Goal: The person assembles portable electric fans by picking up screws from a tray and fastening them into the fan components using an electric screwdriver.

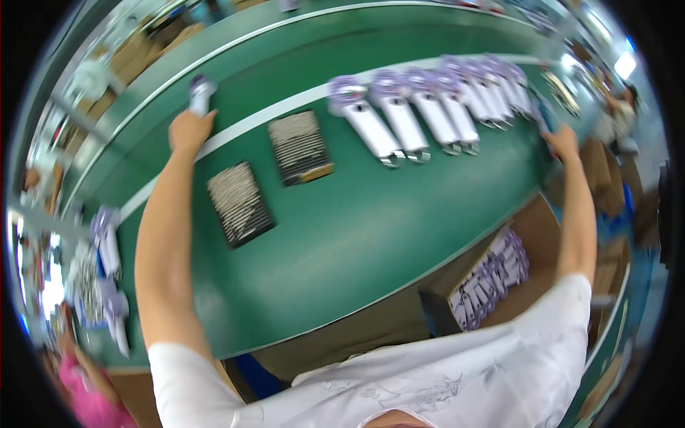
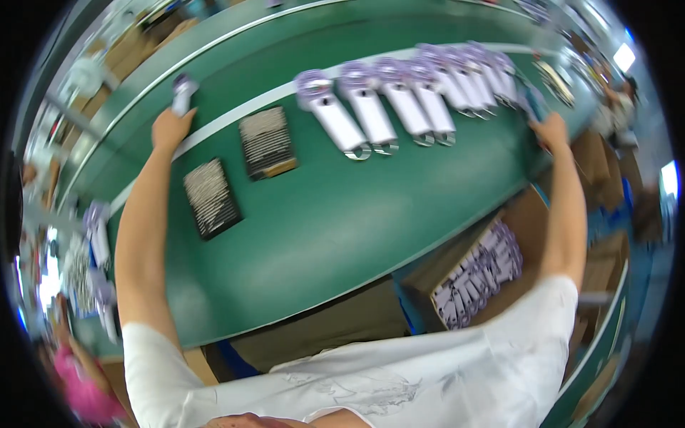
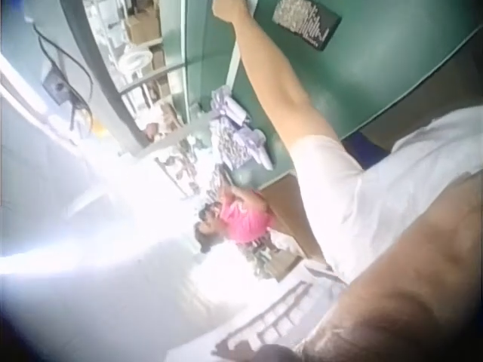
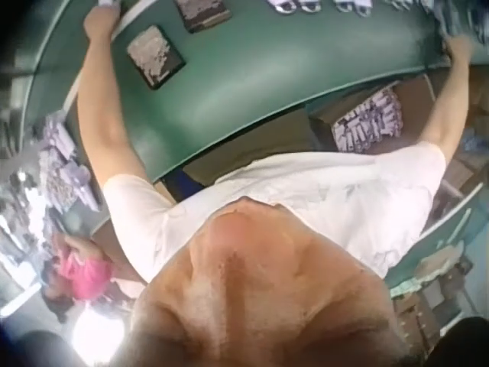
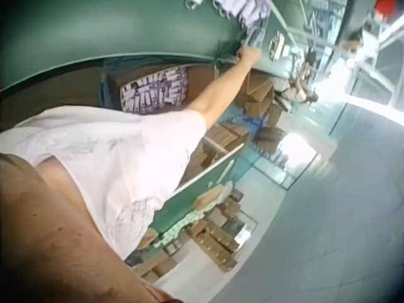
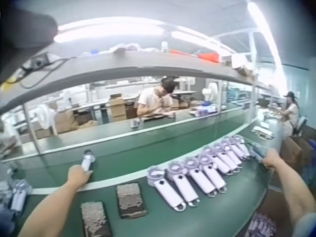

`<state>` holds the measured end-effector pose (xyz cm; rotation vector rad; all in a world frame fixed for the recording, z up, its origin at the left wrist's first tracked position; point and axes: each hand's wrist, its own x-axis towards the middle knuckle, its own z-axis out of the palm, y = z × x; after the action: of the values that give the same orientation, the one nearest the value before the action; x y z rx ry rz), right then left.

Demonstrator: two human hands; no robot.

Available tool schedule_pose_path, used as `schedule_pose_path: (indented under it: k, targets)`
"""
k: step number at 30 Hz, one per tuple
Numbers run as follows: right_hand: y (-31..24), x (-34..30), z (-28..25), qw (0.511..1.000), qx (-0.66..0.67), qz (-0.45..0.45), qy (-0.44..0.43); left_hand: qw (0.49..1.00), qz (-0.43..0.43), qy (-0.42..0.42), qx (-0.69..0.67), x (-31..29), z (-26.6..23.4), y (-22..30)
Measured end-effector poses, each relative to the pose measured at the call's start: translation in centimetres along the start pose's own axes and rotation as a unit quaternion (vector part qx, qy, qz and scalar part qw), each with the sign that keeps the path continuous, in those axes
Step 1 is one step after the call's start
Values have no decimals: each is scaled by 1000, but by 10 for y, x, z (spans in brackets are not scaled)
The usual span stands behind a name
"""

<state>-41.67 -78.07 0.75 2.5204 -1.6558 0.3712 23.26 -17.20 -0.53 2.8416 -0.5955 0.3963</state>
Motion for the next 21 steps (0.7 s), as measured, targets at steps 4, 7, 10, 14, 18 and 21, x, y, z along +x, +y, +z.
schedule_pose_path:
  k: [4, 7, 10, 14, 18, 21]
  targets:
    - [1, -16, -10, 993, -49, -46, 94, 999, -4, -37, 8, 14, 10, 12]
    - [-65, -52, -50, 990, 46, -33, 128, 995, -76, -16, -60, 5, 4, -6]
    - [-105, -88, -82, 974, 166, -26, 152, 990, -105, -18, -88, -10, -12, -35]
    - [-147, -142, -121, 866, 397, -239, 188, 723, -213, -86, -652, -93, -67, -57]
    - [-218, -207, -142, 674, 671, -309, 19, 566, -147, -117, -803, -214, -113, -67]
    - [-303, -285, -157, 618, 708, -321, -116, 491, -126, -108, -855, -305, -134, -65]
